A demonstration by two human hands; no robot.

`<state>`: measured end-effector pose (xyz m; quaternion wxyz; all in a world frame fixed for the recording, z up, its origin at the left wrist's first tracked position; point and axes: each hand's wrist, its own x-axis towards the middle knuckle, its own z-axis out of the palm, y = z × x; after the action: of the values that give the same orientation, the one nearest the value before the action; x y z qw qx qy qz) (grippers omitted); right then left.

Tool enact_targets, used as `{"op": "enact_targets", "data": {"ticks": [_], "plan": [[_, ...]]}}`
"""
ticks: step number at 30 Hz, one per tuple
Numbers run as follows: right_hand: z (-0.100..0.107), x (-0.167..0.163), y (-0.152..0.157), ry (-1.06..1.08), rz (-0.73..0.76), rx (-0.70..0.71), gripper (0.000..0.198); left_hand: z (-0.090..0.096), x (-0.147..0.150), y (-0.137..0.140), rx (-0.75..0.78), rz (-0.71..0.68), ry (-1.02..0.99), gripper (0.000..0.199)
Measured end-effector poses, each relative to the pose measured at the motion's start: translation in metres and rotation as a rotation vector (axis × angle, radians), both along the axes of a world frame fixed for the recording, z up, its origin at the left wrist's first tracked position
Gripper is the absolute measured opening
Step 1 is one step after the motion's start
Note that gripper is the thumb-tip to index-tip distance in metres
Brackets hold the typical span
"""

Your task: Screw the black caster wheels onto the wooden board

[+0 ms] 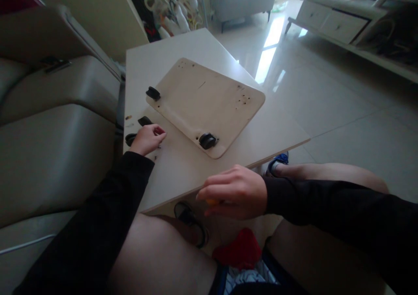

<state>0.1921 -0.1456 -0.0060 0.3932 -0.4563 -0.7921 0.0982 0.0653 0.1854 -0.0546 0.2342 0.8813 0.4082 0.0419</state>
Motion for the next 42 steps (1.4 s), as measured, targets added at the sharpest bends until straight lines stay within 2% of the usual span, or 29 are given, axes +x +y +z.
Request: {"op": "enact_targets", "data": {"ticks": [4, 6, 9, 11, 13, 17, 22, 25, 29, 42], "plan": [[0.017, 0.013, 0.004, 0.353, -0.156, -0.012, 0.020, 0.017, 0.003, -0.018, -0.029, -0.150, -0.128, 0.026], [0.022, 0.017, 0.005, 0.527, -0.245, -0.072, 0.020, 0.027, 0.005, -0.031, -0.041, -0.203, -0.158, 0.028], [0.025, 0.022, 0.007, 0.839, -0.344, -0.171, 0.026, 0.042, 0.009, -0.049, -0.035, -0.309, -0.225, 0.025], [0.025, 0.028, 0.011, 1.009, -0.420, -0.154, 0.031, 0.049, 0.010, -0.058, -0.047, -0.387, -0.254, 0.023], [0.025, 0.038, 0.015, 1.124, -0.506, -0.122, 0.035, 0.052, 0.011, -0.064, -0.065, -0.441, -0.264, 0.022], [0.022, 0.066, 0.022, 1.301, -0.632, -0.147, 0.041, 0.056, 0.012, -0.071, -0.043, -0.497, -0.337, 0.020], [0.015, 0.088, 0.024, 1.411, -0.705, -0.105, 0.043, 0.056, 0.010, -0.076, -0.006, -0.509, -0.443, 0.016], [0.014, 0.090, 0.023, 1.417, -0.719, -0.052, 0.044, 0.053, 0.008, -0.075, -0.029, -0.549, -0.457, 0.008], [0.013, 0.090, 0.022, 1.387, -0.724, -0.062, 0.043, 0.048, 0.008, -0.074, -0.056, -0.596, -0.492, 0.005], [0.010, 0.093, 0.022, 1.328, -0.707, -0.098, 0.041, 0.051, 0.010, -0.082, -0.026, -0.578, -0.396, 0.014]]}}
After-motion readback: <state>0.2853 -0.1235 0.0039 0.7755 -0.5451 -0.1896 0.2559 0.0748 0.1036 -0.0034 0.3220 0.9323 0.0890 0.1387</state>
